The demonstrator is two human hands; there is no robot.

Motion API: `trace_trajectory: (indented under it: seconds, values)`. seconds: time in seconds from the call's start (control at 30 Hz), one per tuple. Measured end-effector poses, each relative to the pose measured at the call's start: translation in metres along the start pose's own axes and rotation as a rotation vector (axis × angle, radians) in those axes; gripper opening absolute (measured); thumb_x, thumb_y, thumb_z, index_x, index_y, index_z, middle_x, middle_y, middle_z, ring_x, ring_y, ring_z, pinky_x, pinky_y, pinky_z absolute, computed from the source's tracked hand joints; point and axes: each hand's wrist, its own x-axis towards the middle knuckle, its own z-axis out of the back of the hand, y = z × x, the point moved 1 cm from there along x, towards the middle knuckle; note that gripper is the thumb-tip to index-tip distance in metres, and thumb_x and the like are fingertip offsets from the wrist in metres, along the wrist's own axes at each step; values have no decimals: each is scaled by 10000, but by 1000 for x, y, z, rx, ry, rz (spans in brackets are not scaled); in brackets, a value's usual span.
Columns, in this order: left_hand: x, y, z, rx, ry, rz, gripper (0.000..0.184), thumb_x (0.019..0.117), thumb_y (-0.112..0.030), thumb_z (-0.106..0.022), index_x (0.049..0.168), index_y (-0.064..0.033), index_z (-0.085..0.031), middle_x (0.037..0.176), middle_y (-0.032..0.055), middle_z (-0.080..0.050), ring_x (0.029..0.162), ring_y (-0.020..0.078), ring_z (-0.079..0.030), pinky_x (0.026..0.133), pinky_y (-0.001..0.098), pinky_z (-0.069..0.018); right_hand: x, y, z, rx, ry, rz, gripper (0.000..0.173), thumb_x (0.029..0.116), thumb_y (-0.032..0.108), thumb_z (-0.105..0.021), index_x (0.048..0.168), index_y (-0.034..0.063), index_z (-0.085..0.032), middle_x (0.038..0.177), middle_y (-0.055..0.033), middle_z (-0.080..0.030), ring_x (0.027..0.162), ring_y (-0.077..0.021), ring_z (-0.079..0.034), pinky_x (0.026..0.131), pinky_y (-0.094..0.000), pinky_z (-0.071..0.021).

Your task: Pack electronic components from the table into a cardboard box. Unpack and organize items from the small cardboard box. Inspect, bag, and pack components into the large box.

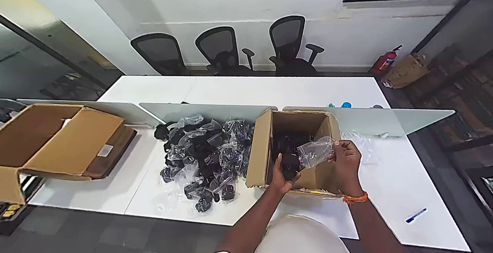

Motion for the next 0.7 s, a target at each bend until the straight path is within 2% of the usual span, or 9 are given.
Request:
trace_trajectory:
  seconds: [0.13, 0.2, 0.3, 0.37, 0.47, 0.53, 0.6, 0.63, 0.7]
  values:
    - [1, 2, 5, 2, 74, -23, 642, 988, -626, -493, 1300, -70, -571, 1165, 241, -697, 941, 347, -735, 627, 385, -623, 1, -27, 23, 195, -32, -200, 121, 1071, 126, -466, 1051, 34, -543, 784, -45, -635, 595, -144, -640, 562, -312, -595]
    - [3, 3, 6, 5, 23, -56, 609, 990, -602, -513, 1264, -63, -581, 1097, 222, -705, 866, 309, -737, 614, 366, -620, 0, -37, 38, 322, -69, -245, 134, 1089, 125, -421, 1074, 41, -523, 876, -66, -657, 679, -162, -673, 648, -336, -618]
    - [4, 2, 6, -20, 22, -53, 613, 985, -614, -508, 1182, -43, -609, 972, 188, -704, 756, 256, -726, 588, 338, -618, 1, -50, 73, 479, -193, -188, 135, 1085, 98, -371, 1086, 54, -498, 1016, -100, -680, 791, -190, -699, 758, -360, -620]
    - [5, 2, 11, -13, 70, -20, 641, 904, -645, -619, 1125, -44, -654, 904, 165, -702, 698, 229, -712, 563, 321, -606, 8, -64, 103, 525, -330, -144, 117, 1093, 98, -365, 1109, 62, -475, 1025, -92, -671, 817, -189, -705, 785, -360, -623]
    - [6, 4, 17, 100, 159, 26, 638, 834, -645, -707, 1094, -63, -694, 885, 151, -700, 661, 199, -693, 526, 293, -574, 17, -92, 147, 597, -499, -182, 114, 1100, 104, -363, 1178, 54, -429, 1032, -102, -639, 844, -198, -701, 801, -367, -620]
    - [6, 7, 19, 204, 173, 39, 603, 831, -644, -706, 1087, -97, -711, 883, 139, -713, 666, 188, -694, 532, 282, -567, 18, -105, 166, 623, -572, -235, 175, 1109, 129, -357, 1253, 46, -412, 1012, -96, -624, 824, -178, -693, 770, -340, -615]
    - [5, 9, 18, 305, 170, 63, 561, 869, -643, -665, 1084, -128, -721, 878, 124, -718, 673, 184, -695, 539, 287, -567, 16, -113, 176, 626, -591, -299, 123, 1110, 151, -353, 1169, 92, -443, 879, -32, -615, 696, -108, -637, 645, -257, -569]
    - [4, 9, 16, 368, 158, 75, 532, 917, -628, -604, 1077, -134, -718, 874, 117, -720, 670, 182, -695, 540, 293, -570, 12, -113, 175, 612, -563, -333, 125, 1104, 155, -354, 1122, 109, -468, 809, -7, -606, 625, -78, -601, 567, -218, -532]
    - [3, 10, 7, 559, 125, 82, 516, 1027, -549, -412, 1047, -127, -706, 863, 102, -728, 656, 171, -693, 538, 295, -577, 1, -104, 163, 582, -406, -397, 215, 1117, 210, -312, 1233, 134, -476, 774, 16, -600, 549, -40, -546, 485, -179, -473]
